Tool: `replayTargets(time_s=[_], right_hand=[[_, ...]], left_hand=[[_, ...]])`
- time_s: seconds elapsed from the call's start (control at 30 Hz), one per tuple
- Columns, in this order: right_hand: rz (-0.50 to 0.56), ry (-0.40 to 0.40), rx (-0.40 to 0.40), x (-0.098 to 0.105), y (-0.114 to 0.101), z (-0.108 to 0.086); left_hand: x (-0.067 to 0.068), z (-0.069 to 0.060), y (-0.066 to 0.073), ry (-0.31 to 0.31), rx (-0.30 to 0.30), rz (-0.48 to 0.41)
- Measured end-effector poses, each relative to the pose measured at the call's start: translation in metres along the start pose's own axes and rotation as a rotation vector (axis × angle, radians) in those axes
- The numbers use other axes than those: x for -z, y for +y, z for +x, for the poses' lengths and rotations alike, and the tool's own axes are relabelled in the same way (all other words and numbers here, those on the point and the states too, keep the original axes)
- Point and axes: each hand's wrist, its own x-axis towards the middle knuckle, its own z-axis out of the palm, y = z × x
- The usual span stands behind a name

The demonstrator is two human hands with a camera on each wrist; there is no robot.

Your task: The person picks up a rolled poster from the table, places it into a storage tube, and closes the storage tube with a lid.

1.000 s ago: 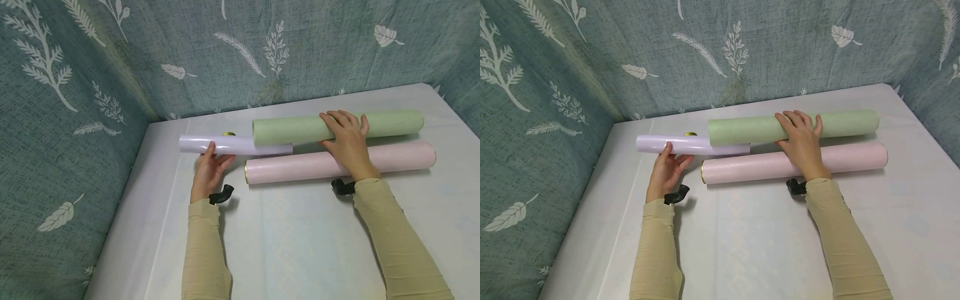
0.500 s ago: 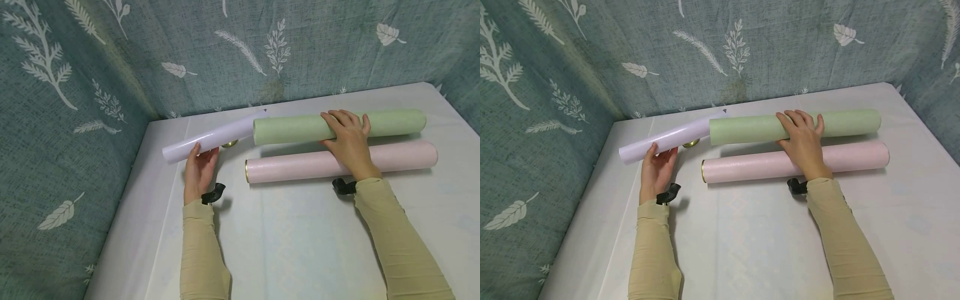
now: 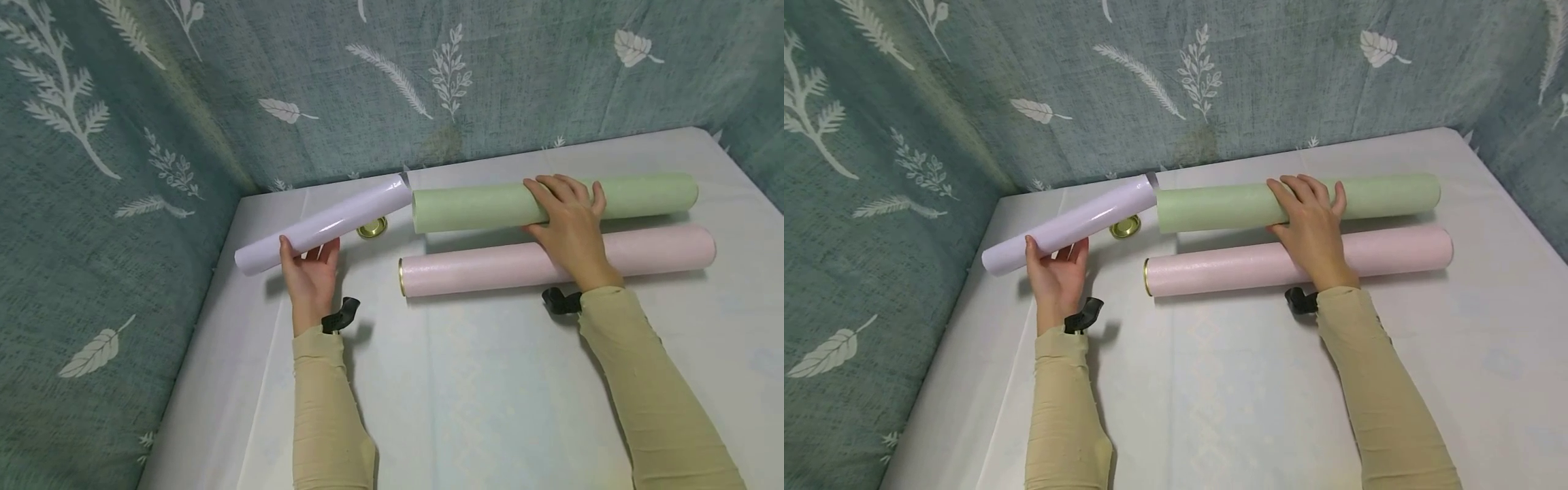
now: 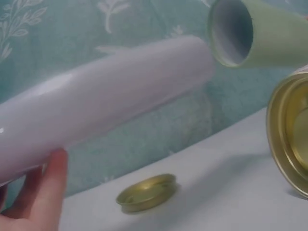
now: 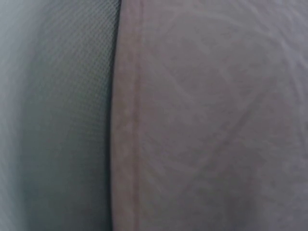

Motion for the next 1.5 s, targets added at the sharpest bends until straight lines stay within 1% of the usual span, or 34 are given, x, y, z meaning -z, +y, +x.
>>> replayTargets(time_s=[0.07, 0.2, 0.47, 0.7, 1.07, 1.27, 1.5], right_hand=[[0.000, -0.003, -0.007, 0.000, -0.001, 0.001], [-0.006, 0.004, -0.017, 0.001, -0.001, 0.001], [0.000, 0.028, -0.037, 0.002, -0.001, 0.002], [0.008, 0.035, -0.041, 0.002, 0.000, 0.003], [0.010, 0.026, -0.001, 0.002, -0.001, 0.003], [0.004, -0.001, 0.002, 0.002, -0.002, 0.003], [0.002, -0.011, 0.002, 0.000, -0.001, 0.001]], left_hand=[[0.000, 0.001, 0.003, 0.015, -0.015, -0.025], [0.000, 0.001, 0.007, 0.031, -0.017, -0.030], [-0.001, 0.000, 0.006, 0.038, -0.008, 0.046], [-0.001, 0.002, 0.002, 0.025, 0.000, 0.105], [-0.001, 0.005, -0.001, -0.013, 0.032, 0.125], [-0.003, 0.003, -0.002, -0.021, 0.024, 0.158], [-0.002, 0.001, -0.003, -0.016, 0.013, 0.203]])
